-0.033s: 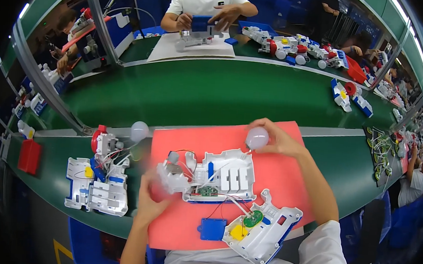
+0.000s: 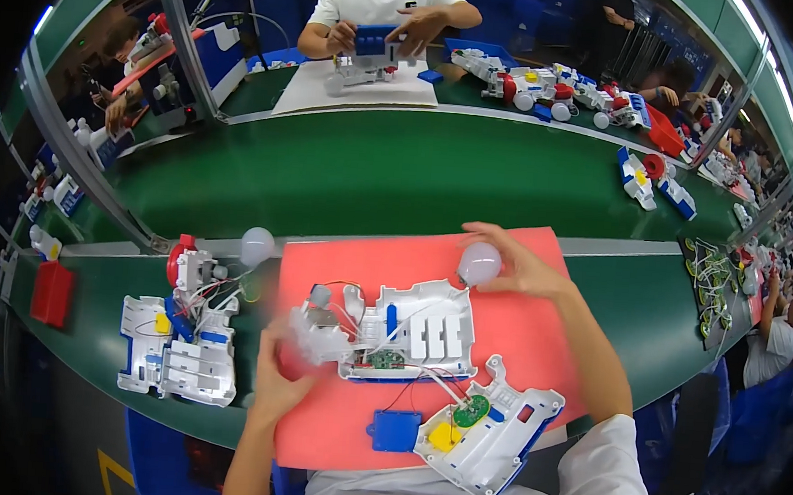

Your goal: The recorder is assembling the internal electronics and plastic housing of a toy vehicle on a production line.

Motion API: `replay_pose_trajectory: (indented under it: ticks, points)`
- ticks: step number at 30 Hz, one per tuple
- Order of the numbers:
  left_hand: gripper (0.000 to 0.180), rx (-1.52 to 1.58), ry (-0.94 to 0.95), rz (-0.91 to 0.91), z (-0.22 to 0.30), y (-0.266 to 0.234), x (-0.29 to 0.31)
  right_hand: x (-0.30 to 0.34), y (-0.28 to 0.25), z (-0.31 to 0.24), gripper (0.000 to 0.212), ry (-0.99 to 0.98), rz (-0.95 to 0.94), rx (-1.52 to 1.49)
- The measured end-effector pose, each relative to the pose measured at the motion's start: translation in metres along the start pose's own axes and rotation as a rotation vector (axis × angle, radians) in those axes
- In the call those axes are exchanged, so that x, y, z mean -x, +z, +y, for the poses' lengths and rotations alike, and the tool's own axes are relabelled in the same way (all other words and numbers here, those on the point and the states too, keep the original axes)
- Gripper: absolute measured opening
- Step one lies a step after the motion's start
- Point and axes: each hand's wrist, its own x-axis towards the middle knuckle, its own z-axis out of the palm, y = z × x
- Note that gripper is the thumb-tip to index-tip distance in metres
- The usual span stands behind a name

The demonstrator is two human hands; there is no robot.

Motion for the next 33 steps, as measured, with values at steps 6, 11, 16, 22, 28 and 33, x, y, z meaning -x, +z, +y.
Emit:
replay_pose_trajectory:
  ticks: [6,11,16,22,28,33]
  points:
    - [0.061,0.035,0.005,0.001,0.001,0.000,-0.001,0.000,0.007,0.007,0.045,-0.016,-0.028,-0.193]
    - [0.061,0.066,-0.001,0.013,0.000,0.004,0.000,-0.010,0.011,0.003,0.039,-0.028,0.009,-0.153]
    - [0.060,0.045,0.004,0.008,0.003,0.004,0.000,-0.015,0.006,0.004,0.039,0.060,-0.050,-0.118]
    - [0.060,-0.015,0.028,-0.001,0.004,0.004,0.000,-0.015,0.013,0.006,0.040,0.050,-0.048,-0.078]
    - [0.060,-0.037,0.036,-0.002,0.006,0.003,0.000,-0.014,0.019,0.005,0.042,0.068,-0.008,0.080]
    - [0.058,-0.015,0.055,0.031,0.007,0.007,0.000,-0.013,0.024,0.011,0.047,0.075,0.059,0.174]
